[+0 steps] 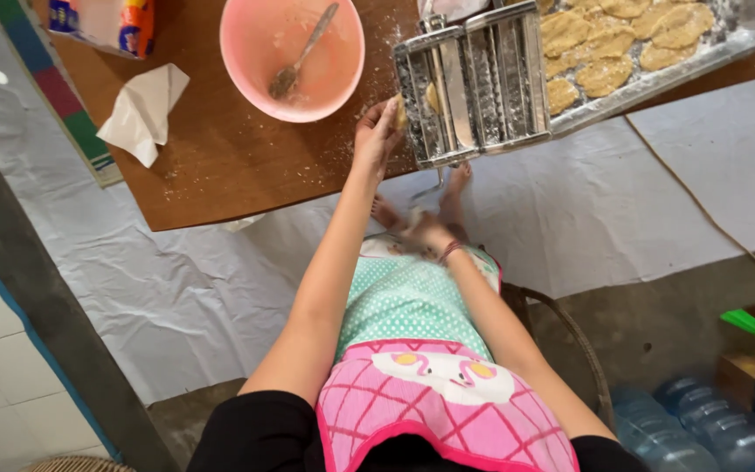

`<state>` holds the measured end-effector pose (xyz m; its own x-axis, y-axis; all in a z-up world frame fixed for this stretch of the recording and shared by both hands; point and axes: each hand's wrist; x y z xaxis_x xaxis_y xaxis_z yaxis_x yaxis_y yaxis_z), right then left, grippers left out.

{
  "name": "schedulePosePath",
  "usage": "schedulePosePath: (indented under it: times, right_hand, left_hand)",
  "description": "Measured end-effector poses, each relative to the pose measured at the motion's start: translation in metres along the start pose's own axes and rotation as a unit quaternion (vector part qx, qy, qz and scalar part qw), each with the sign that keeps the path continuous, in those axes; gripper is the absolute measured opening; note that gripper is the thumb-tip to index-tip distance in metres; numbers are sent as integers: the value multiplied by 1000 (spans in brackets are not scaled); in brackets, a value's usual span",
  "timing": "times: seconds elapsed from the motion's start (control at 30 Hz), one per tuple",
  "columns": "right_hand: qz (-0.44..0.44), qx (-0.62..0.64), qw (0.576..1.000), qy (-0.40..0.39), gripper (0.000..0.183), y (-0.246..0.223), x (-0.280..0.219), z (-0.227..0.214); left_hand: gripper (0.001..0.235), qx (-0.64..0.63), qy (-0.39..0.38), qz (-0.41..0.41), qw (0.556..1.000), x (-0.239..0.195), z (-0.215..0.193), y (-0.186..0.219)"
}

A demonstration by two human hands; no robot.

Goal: Rolling out dough pieces using a manual pasta machine and arranging them on a tray

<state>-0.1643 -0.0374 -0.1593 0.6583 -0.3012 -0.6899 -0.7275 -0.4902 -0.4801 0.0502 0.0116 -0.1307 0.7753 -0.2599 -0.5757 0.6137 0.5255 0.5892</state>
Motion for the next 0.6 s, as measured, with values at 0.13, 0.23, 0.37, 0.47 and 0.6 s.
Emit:
schedulePosePath:
  times: [0.13,0.23,0.37,0.47,0.6]
  right_hand:
    - [-46,49,949,-308,56,-3,-7,26]
    - [-85,211,918,-324,24,-62,-69,-38]
    - [-135,187,928,-293,27,-40,-116,-101]
    - [-37,283,936,-205,16,10,-120,-136]
    - [41,171,984,31,30,80,-72,-157]
  left_hand:
    - [25,24,-17,28,999,-4,0,15]
    - [23,55,-23,26,998,-16,13,29]
    - [23,54,-21,23,998,-19,16,33]
    - [19,55,-16,20,998,-21,15,37]
    - [19,65,-30,27,997,-22,15,41]
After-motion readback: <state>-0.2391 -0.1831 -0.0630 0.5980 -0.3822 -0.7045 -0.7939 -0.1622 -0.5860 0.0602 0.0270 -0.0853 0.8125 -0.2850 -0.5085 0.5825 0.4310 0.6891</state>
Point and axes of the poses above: each hand's wrist, its own x-axis towards the middle knuckle, its own z-axis out of the palm, y = z × x, and after that the axes turned 12 degrees about -x, right-handed
